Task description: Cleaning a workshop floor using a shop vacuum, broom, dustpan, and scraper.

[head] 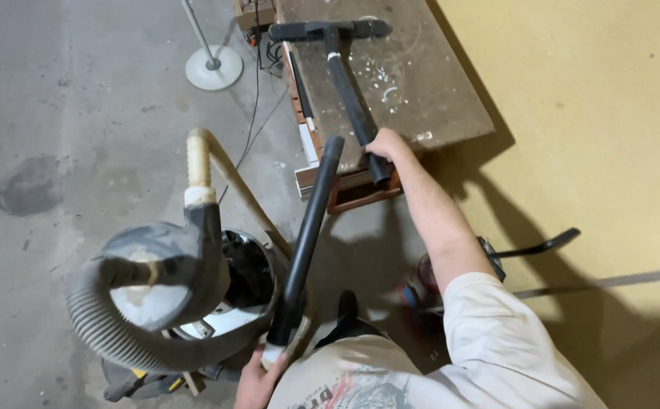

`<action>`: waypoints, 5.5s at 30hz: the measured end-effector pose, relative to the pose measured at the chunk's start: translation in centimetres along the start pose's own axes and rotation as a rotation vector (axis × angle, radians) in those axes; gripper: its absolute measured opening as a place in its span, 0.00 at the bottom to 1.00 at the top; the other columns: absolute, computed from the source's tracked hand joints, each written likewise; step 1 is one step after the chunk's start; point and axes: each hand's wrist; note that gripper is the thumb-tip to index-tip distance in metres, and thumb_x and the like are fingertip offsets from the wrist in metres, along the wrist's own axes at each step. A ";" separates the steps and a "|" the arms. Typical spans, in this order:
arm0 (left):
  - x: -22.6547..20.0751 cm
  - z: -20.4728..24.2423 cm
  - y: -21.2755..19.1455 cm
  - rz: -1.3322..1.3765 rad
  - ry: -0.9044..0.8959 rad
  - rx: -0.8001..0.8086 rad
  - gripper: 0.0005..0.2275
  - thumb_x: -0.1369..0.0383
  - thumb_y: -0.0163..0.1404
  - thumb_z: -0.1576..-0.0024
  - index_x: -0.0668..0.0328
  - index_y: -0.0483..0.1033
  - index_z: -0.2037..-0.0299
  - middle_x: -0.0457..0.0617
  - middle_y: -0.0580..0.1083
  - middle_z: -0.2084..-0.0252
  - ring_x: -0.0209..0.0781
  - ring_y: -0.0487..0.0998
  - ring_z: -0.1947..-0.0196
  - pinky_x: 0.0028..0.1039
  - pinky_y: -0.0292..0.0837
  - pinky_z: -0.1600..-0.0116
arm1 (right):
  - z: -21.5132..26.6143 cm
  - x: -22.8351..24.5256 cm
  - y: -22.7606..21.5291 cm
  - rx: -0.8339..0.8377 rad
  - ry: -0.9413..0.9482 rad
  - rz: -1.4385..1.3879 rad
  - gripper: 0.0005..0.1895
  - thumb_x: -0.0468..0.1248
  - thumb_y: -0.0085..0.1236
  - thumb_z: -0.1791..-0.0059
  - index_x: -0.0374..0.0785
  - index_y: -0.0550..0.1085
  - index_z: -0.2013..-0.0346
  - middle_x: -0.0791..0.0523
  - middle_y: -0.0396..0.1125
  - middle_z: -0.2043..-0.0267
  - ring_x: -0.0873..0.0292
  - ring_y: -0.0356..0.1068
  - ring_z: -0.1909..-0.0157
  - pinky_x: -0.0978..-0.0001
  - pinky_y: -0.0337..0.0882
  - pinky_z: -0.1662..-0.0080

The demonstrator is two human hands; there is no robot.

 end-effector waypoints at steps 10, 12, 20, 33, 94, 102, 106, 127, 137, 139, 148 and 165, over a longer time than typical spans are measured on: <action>2.1 0.7 -0.4 0.001 -0.149 0.014 0.22 0.52 0.56 0.46 0.44 0.76 0.42 0.46 0.84 0.56 0.41 0.81 0.54 0.26 0.67 0.49 | 5.6 1.7 -2.5 0.149 0.073 -0.875 0.20 0.37 0.60 0.54 0.34 0.70 0.49 0.54 0.70 0.67 0.60 0.71 0.69 0.69 0.74 0.66; 2.5 1.4 -0.7 -0.005 -0.151 0.042 0.19 0.53 0.56 0.45 0.46 0.77 0.44 0.46 0.84 0.56 0.41 0.81 0.54 0.26 0.67 0.49 | 6.5 2.1 -3.3 0.121 0.035 -1.017 0.19 0.36 0.59 0.55 0.35 0.69 0.51 0.54 0.70 0.70 0.61 0.71 0.72 0.69 0.74 0.69; 7.1 2.0 -3.7 -0.114 0.000 0.111 0.17 0.53 0.58 0.46 0.49 0.79 0.51 0.43 0.85 0.57 0.33 0.79 0.57 0.25 0.67 0.50 | 11.4 3.3 -4.8 -0.205 -0.213 -1.492 0.23 0.33 0.61 0.56 0.37 0.61 0.52 0.52 0.66 0.74 0.57 0.71 0.76 0.65 0.77 0.71; 21.7 -0.9 -8.1 -0.191 0.128 0.330 0.19 0.58 0.60 0.46 0.50 0.79 0.45 0.42 0.83 0.54 0.34 0.76 0.55 0.24 0.64 0.47 | 31.2 -1.7 0.6 -0.536 -0.214 -1.733 0.18 0.32 0.62 0.58 0.37 0.64 0.60 0.51 0.67 0.71 0.54 0.71 0.76 0.60 0.75 0.72; 8.4 25.1 -20.4 -0.626 1.572 -0.285 0.36 0.55 0.67 0.52 0.56 0.62 0.36 0.55 0.66 0.35 0.52 0.65 0.30 0.46 0.54 0.18 | 62.4 -10.1 56.2 -0.581 1.273 -2.568 0.14 0.35 0.62 0.55 0.41 0.69 0.57 0.54 0.68 0.61 0.57 0.71 0.63 0.67 0.78 0.56; 11.5 21.7 -13.7 0.421 1.233 -0.176 0.57 0.78 0.72 0.51 0.57 0.32 0.22 0.60 0.46 0.21 0.48 0.48 0.21 0.51 0.52 0.19 | 52.3 -6.1 68.3 -0.387 1.120 -2.841 0.22 0.29 0.64 0.56 0.34 0.59 0.56 0.52 0.57 0.59 0.52 0.73 0.56 0.61 0.75 0.47; 12.9 19.6 -11.5 0.531 1.028 -0.235 0.43 0.81 0.66 0.48 0.57 0.48 0.28 0.56 0.63 0.34 0.46 0.68 0.34 0.45 0.67 0.29 | 51.2 0.4 63.8 -0.291 1.130 -2.709 0.20 0.35 0.63 0.54 0.36 0.61 0.56 0.52 0.59 0.60 0.50 0.72 0.58 0.60 0.76 0.51; 15.4 -4.3 -19.8 0.120 0.655 -0.365 0.24 0.60 0.65 0.45 0.66 0.67 0.49 0.70 0.77 0.49 0.71 0.75 0.44 0.58 0.71 0.40 | 65.3 -12.7 64.5 0.206 0.740 -1.323 0.31 0.49 0.61 0.46 0.25 0.66 0.42 0.33 0.67 0.47 0.39 0.75 0.52 0.45 0.77 0.51; 28.2 -20.2 -24.8 -0.386 0.436 -0.044 0.37 0.65 0.55 0.51 0.59 0.57 0.28 0.58 0.65 0.30 0.59 0.68 0.34 0.40 0.63 0.33 | 76.9 -26.1 69.1 0.520 0.188 0.213 0.28 0.51 0.61 0.56 0.59 0.69 0.42 0.53 0.74 0.54 0.48 0.75 0.56 0.56 0.73 0.58; 33.2 -27.6 -24.1 -0.552 0.569 -0.132 0.27 0.67 0.50 0.48 0.62 0.65 0.36 0.61 0.69 0.36 0.62 0.70 0.38 0.43 0.64 0.36 | 78.2 -22.6 65.8 0.477 0.488 -0.034 0.21 0.52 0.57 0.55 0.48 0.77 0.51 0.51 0.78 0.59 0.49 0.78 0.58 0.58 0.73 0.57; 39.7 -42.1 -20.4 -0.956 0.628 -0.329 0.18 0.64 0.45 0.48 0.56 0.82 0.51 0.59 0.79 0.48 0.61 0.75 0.42 0.46 0.54 0.30 | 80.9 -12.8 57.6 0.292 1.099 -0.623 0.19 0.43 0.57 0.48 0.28 0.77 0.53 0.45 0.75 0.69 0.50 0.75 0.70 0.60 0.75 0.66; 46.4 -24.4 -15.8 -0.960 0.782 -0.479 0.30 0.61 0.56 0.55 0.64 0.71 0.40 0.64 0.73 0.41 0.62 0.70 0.39 0.54 0.59 0.32 | 74.1 -16.6 62.6 0.294 0.825 -1.198 0.18 0.35 0.51 0.46 0.37 0.56 0.76 0.57 0.41 0.81 0.57 0.47 0.82 0.62 0.48 0.78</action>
Point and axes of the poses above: each hand's wrist, its own z-axis away from the middle knuckle, its own y-axis out of the palm, x = y × z
